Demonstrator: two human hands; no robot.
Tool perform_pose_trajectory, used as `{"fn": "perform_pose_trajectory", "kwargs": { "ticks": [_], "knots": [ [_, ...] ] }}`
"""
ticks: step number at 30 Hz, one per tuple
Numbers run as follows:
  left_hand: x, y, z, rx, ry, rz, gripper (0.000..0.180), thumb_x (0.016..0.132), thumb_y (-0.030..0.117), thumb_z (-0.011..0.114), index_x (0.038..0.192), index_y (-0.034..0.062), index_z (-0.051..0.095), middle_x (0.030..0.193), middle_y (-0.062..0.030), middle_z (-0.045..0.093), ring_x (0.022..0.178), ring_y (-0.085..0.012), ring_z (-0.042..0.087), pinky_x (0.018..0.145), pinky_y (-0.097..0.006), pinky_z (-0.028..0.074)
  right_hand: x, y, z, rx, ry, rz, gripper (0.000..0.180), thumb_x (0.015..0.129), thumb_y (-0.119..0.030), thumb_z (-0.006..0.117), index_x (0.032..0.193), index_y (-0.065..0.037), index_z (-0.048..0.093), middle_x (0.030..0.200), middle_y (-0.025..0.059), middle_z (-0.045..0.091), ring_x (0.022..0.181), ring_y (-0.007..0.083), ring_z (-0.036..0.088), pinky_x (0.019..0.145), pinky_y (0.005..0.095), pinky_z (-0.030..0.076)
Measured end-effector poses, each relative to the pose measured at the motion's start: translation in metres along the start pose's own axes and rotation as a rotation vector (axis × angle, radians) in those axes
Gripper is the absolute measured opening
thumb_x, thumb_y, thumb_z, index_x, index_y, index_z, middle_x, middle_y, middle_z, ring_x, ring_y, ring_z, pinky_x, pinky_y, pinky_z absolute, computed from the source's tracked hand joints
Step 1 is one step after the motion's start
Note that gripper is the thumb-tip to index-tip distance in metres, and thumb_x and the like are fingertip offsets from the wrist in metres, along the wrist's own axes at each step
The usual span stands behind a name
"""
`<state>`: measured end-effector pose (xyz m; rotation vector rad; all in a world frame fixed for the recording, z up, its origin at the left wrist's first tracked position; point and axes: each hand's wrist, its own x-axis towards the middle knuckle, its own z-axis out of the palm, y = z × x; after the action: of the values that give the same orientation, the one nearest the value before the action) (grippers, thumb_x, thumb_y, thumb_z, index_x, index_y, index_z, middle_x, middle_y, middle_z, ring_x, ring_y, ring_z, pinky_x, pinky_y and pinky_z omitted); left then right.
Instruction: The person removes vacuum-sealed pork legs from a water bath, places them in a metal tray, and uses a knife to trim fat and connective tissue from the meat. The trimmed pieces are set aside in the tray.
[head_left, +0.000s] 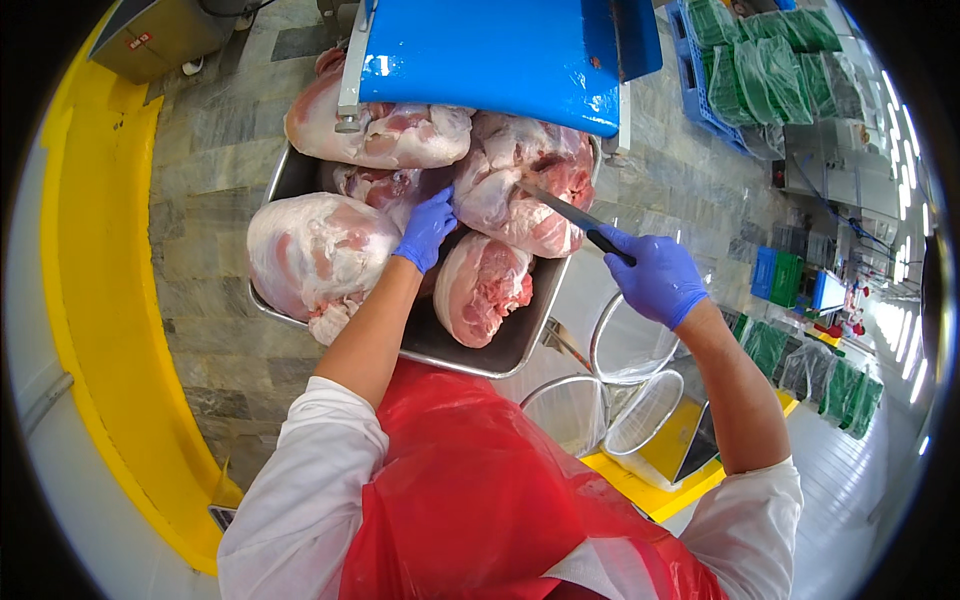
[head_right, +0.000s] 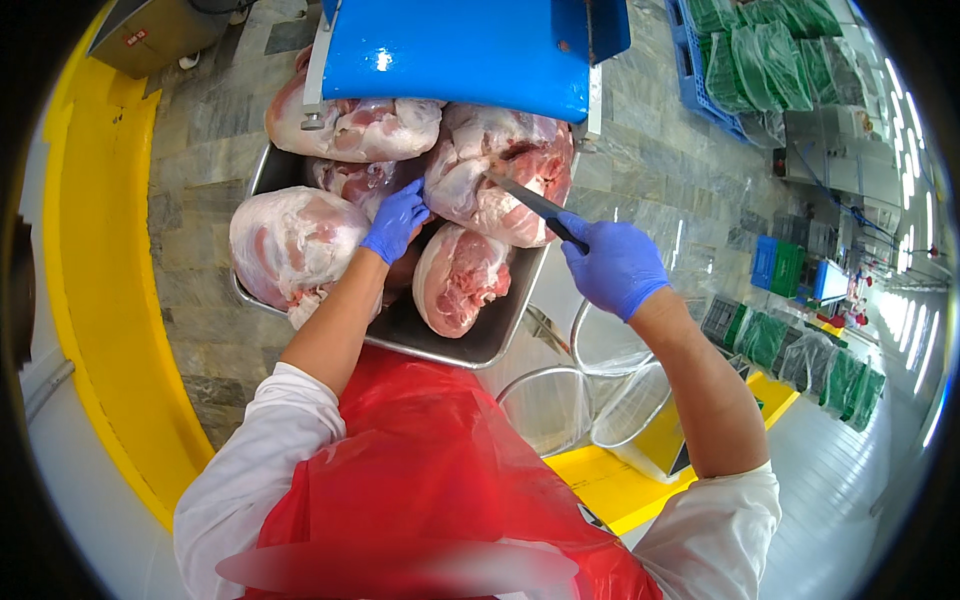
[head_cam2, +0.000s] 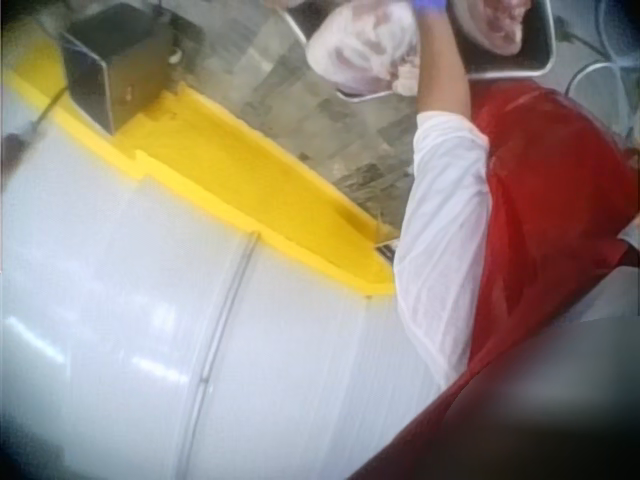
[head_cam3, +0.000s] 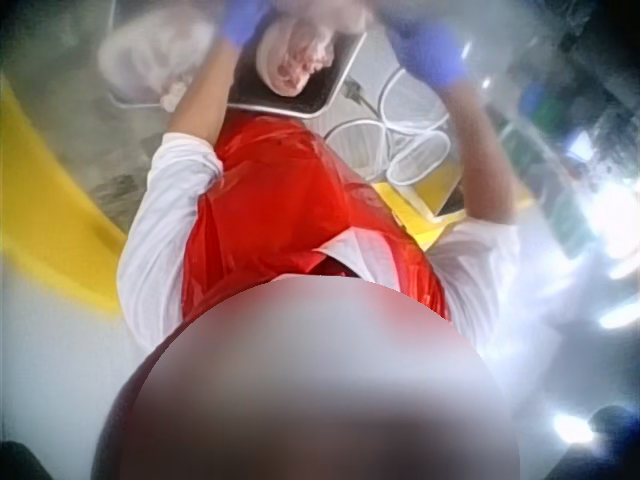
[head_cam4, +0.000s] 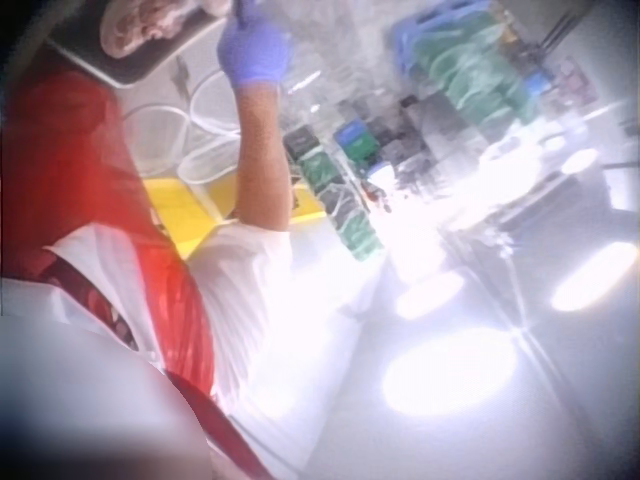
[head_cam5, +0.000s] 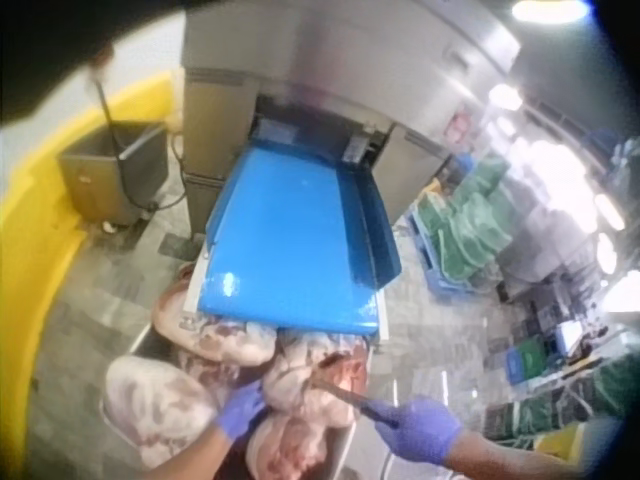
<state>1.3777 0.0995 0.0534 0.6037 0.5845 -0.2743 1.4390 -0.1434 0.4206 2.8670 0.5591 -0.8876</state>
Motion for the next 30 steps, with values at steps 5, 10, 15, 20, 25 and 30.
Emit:
{"fn": "perform_pose_trajectory", "kwargs": {
  "ticks": [5, 10, 15, 20, 25, 30],
  "knots": [
    [0.005, 0.002, -0.019, 1.101, -0.211, 0.626, 0.023, 0.092, 0.005, 0.065, 0.113, -0.0042, 0.067, 0.132, -0.0237, 0.062, 0.111, -0.0380, 0.065, 0.094, -0.038, 0.053, 0.006, -0.016, 0.004, -0.025, 0.017, -0.034, 0.030, 0.098, -0.027, 0.056, 0.126, -0.023, 0.068, 0.091, 0.0210, 0.072, 0.082, 0.0442, 0.069, 0.075, 0.0555, 0.055],
    [0.001, 0.009, -0.012, 0.928, -0.184, 0.483, 0.015, 0.088, 0.003, 0.069, 0.101, -0.0044, 0.069, 0.138, -0.0258, 0.059, 0.114, -0.0397, 0.064, 0.096, -0.039, 0.053, 0.001, -0.019, 0.020, -0.039, -0.007, 0.013, 0.028, 0.100, -0.028, 0.054, 0.123, -0.015, 0.063, 0.095, 0.0197, 0.073, 0.086, 0.0428, 0.070, 0.076, 0.0552, 0.055],
    [-0.001, 0.008, -0.003, 0.628, -0.121, 0.262, 0.016, 0.088, -0.001, 0.065, 0.103, -0.0045, 0.068, 0.131, -0.0217, 0.060, 0.104, -0.0348, 0.064, 0.093, -0.035, 0.054, -0.006, 0.002, 0.072, 0.079, 0.168, 0.018, 0.042, 0.100, -0.031, 0.058, 0.141, -0.027, 0.058, 0.088, 0.0220, 0.072, 0.079, 0.0439, 0.069, 0.071, 0.0555, 0.054],
    [0.003, -0.002, -0.004, 0.294, -0.077, 0.145, 0.045, 0.100, 0.009, 0.052, 0.144, 0.0096, 0.056, 0.127, -0.0068, 0.062, 0.111, -0.0205, 0.061, 0.101, -0.033, 0.050, -0.013, 0.044, 0.166, 0.211, 0.399, -0.027, 0.052, 0.097, -0.030, 0.066, 0.148, -0.033, 0.054, 0.079, 0.0200, 0.068, 0.070, 0.0427, 0.067, 0.063, 0.0543, 0.053],
    [0.005, -0.003, -0.005, 0.168, 0.020, -0.002, 0.049, 0.101, 0.010, 0.050, 0.150, 0.0135, 0.052, 0.117, -0.0020, 0.063, 0.099, -0.0144, 0.060, 0.095, -0.032, 0.050, -0.006, 0.062, 0.227, 0.237, 0.485, -0.032, 0.056, 0.097, -0.029, 0.066, 0.151, -0.033, 0.051, 0.076, 0.0180, 0.065, 0.064, 0.0409, 0.066, 0.059, 0.0530, 0.053],
    [0.009, -0.001, -0.002, 0.205, 0.029, -0.033, 0.053, 0.099, 0.008, 0.050, 0.152, 0.0143, 0.050, 0.110, 0.0004, 0.063, 0.093, -0.0123, 0.058, 0.091, -0.032, 0.050, -0.002, 0.051, 0.258, 0.208, 0.597, -0.037, 0.058, 0.097, -0.030, 0.066, 0.153, -0.034, 0.050, 0.074, 0.0171, 0.063, 0.061, 0.0404, 0.066, 0.056, 0.0530, 0.054]
  ]
}}
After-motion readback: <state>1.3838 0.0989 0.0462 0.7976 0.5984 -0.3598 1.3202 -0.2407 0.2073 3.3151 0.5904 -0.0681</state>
